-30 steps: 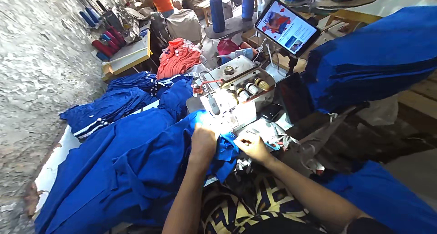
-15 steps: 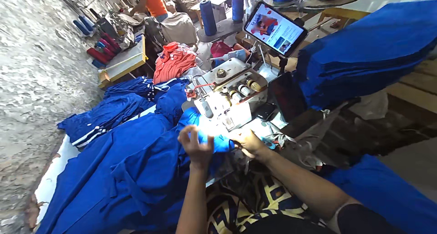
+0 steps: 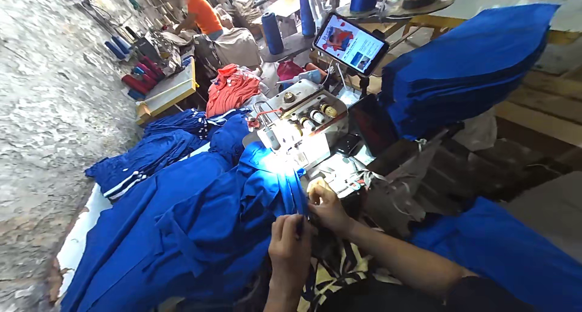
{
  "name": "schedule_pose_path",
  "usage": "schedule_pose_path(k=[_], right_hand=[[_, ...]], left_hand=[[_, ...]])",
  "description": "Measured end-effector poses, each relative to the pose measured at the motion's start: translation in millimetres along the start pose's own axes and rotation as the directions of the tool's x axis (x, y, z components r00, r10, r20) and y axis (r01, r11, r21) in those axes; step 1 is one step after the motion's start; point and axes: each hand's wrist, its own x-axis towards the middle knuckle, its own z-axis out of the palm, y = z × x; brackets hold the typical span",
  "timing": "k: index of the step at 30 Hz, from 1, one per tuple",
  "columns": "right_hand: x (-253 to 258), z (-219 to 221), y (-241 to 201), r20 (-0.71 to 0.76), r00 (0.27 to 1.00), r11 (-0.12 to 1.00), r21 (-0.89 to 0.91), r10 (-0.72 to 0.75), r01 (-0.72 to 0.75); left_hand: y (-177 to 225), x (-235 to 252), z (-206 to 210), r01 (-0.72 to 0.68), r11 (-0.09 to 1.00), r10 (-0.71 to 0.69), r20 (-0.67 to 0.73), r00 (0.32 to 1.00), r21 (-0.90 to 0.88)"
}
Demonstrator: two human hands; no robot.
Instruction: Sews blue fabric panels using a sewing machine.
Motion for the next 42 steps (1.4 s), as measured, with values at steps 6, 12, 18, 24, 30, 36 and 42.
schedule_pose_path(k=[6, 12, 18, 24, 30, 36, 42], right_hand=[[9, -15, -10, 0.162, 0.752, 0.753, -0.066, -0.639, 0.655], [4, -36, -21, 0.211, 0.868, 0.89, 0.024, -0.449, 0.454], [-22, -38, -60, 0.218, 0.929, 0.945, -0.07, -0.298, 0.319], [-32, -44, -43, 0.159, 0.98, 0.988, -0.113, 0.118, -0.101], [-28, -38, -49, 0.197, 0.892, 0.91, 0.0, 0.407, -0.415], [-34, -35, -41, 0.121, 0.939, 0.92, 0.194, 0.322, -0.34], [18, -21, -8, 0.123, 0.938, 0.945, 0.085, -0.325, 0.316]], left_hand=[[4, -1, -15, -0.079, 0.997, 0.078, 0.055, 0.995, 0.014], [-22, 22, -13, 0.164, 0.977, -0.151, 0.101, 0.983, -0.138], [-27, 64, 42, 0.735, 0.033, -0.636, 0.553, 0.538, -0.678], [-22, 67, 47, 0.613, 0.038, -0.676, 0.432, 0.597, -0.789], [-19, 60, 37, 0.585, 0.183, -0.567, 0.402, 0.719, -0.79], [2, 46, 16, 0.468, 0.354, -0.323, 0.363, 0.874, -0.81], [31, 37, -20, 0.134, 0.566, 0.125, 0.246, 0.961, -0.814]])
